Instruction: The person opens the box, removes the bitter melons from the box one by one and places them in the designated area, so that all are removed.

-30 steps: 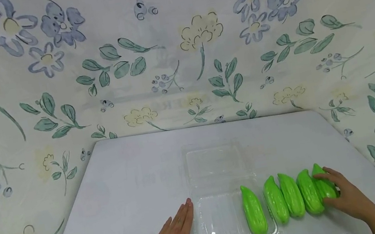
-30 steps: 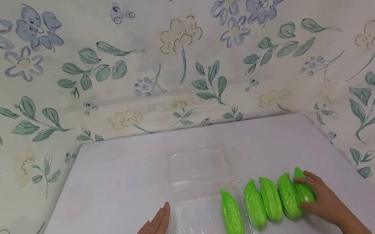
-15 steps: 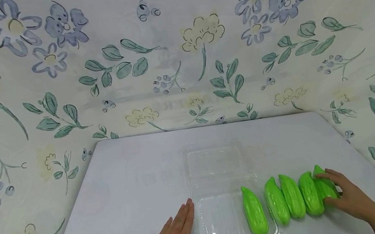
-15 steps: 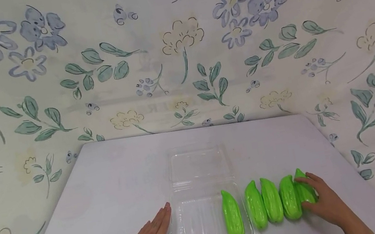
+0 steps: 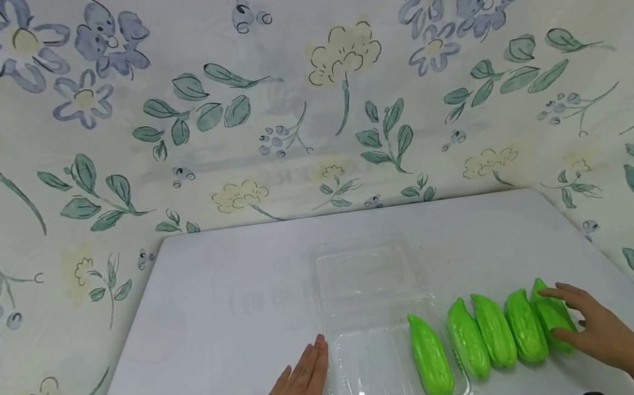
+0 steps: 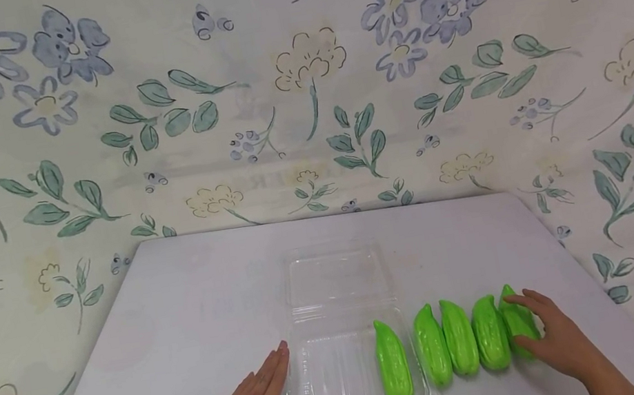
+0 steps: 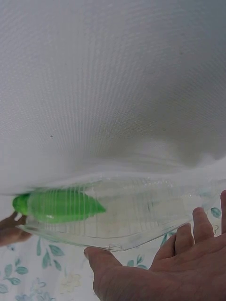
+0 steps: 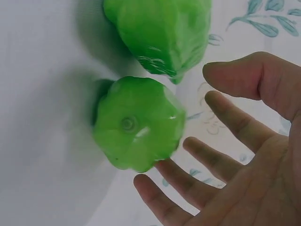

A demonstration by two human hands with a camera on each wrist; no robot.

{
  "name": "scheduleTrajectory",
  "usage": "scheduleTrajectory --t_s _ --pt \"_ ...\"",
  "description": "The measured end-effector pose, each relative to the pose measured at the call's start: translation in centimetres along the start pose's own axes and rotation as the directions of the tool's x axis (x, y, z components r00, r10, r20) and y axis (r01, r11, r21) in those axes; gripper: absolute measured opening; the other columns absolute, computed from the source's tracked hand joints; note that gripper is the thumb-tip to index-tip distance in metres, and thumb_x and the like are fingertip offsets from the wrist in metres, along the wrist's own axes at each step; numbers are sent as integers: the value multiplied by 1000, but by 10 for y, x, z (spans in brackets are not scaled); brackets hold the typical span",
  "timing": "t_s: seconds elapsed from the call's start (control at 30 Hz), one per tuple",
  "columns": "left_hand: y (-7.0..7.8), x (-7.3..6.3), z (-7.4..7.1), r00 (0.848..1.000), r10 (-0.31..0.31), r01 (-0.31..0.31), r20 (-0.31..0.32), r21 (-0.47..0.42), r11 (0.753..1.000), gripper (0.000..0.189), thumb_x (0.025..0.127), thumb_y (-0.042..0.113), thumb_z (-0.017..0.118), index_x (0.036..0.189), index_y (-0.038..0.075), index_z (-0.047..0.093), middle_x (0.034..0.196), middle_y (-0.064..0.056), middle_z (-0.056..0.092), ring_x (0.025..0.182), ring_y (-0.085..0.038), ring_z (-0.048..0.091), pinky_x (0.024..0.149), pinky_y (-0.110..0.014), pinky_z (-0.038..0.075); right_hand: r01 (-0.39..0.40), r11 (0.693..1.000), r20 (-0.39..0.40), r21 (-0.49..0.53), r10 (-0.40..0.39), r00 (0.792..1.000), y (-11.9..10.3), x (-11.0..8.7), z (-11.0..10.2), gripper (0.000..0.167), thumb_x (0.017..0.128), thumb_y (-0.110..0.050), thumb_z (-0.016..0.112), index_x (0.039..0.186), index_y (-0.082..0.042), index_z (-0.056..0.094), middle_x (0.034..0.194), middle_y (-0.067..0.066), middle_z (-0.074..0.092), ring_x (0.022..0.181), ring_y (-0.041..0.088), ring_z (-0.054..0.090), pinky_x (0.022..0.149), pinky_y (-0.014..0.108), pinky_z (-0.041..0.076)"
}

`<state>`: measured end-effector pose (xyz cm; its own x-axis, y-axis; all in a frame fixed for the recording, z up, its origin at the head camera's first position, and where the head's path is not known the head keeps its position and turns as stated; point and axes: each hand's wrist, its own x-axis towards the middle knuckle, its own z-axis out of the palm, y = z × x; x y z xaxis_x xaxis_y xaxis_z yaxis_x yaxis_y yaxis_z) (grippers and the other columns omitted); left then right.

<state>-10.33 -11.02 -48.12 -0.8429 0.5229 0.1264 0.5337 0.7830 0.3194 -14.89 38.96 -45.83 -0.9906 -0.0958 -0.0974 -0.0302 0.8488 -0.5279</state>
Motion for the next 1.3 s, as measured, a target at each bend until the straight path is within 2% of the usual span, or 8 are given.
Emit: scheduleTrajectory --t_s 0.1,0.27,0.5,0.73,0.87,1.1,1.3 --pt "0 -1 0 1000 2 -2 -3 3 1000 98 90 65 56 153 -4 24 158 -15 29 141 -29 34 99 -55 42 -6 1000 -5 -29 6 1000 -3 0 -3 67 86 -14 76 140 4 41 140 45 23 120 66 31 84 69 43" --pt "0 -2 -1 1000 8 -8 -23 9 1000 98 90 64 57 153 -4 25 157 -15 30 141 -29 34 98 -55 43 27 998 -32 -52 -28 999 -12 -1 -10 67 88 -22 75 140 3 41 141 45 24 121 65 31 84 71 41" --pt "0 -2 0 1000 -1 1 -8 -14 1000 98 90 64 55 153 -4 25 157 -16 29 141 -29 34 98 -57 42 126 991 -85 -49 -130 988 -36 -3 -14 67 86 -22 77 140 -1 44 144 39 28 123 60 34 85 69 43" --pt "-1 -2 0 1000 9 -9 -24 -6 1000 97 90 63 56 152 -5 26 157 -15 29 141 -30 34 97 -56 43 235 972 -128 -31 -237 963 -70 1 -12 64 85 -19 78 140 -7 47 147 32 32 124 56 38 85 69 43" --pt "0 -1 0 1000 7 -7 -19 -5 1000 97 90 64 55 152 -5 25 158 -15 28 141 -29 33 98 -56 43 287 958 -123 -2 -285 950 -87 3 -10 63 85 -18 78 141 -10 48 148 28 33 126 53 39 86 67 44" --pt "1 0 0 1000 -1 1 8 -14 1000 97 90 64 55 152 -5 26 158 -16 27 142 -31 33 98 -57 42 311 950 -70 36 -308 949 -112 6 -1 61 87 -23 76 141 -17 49 151 21 34 129 46 40 89 63 45" --pt "1 1 -1 1000 4 -4 12 -27 1000 97 91 63 56 152 -6 26 158 -18 26 142 -32 32 98 -58 42 396 917 -58 43 -394 917 -129 9 12 60 87 -25 77 141 -24 50 150 11 39 128 36 48 88 54 50"
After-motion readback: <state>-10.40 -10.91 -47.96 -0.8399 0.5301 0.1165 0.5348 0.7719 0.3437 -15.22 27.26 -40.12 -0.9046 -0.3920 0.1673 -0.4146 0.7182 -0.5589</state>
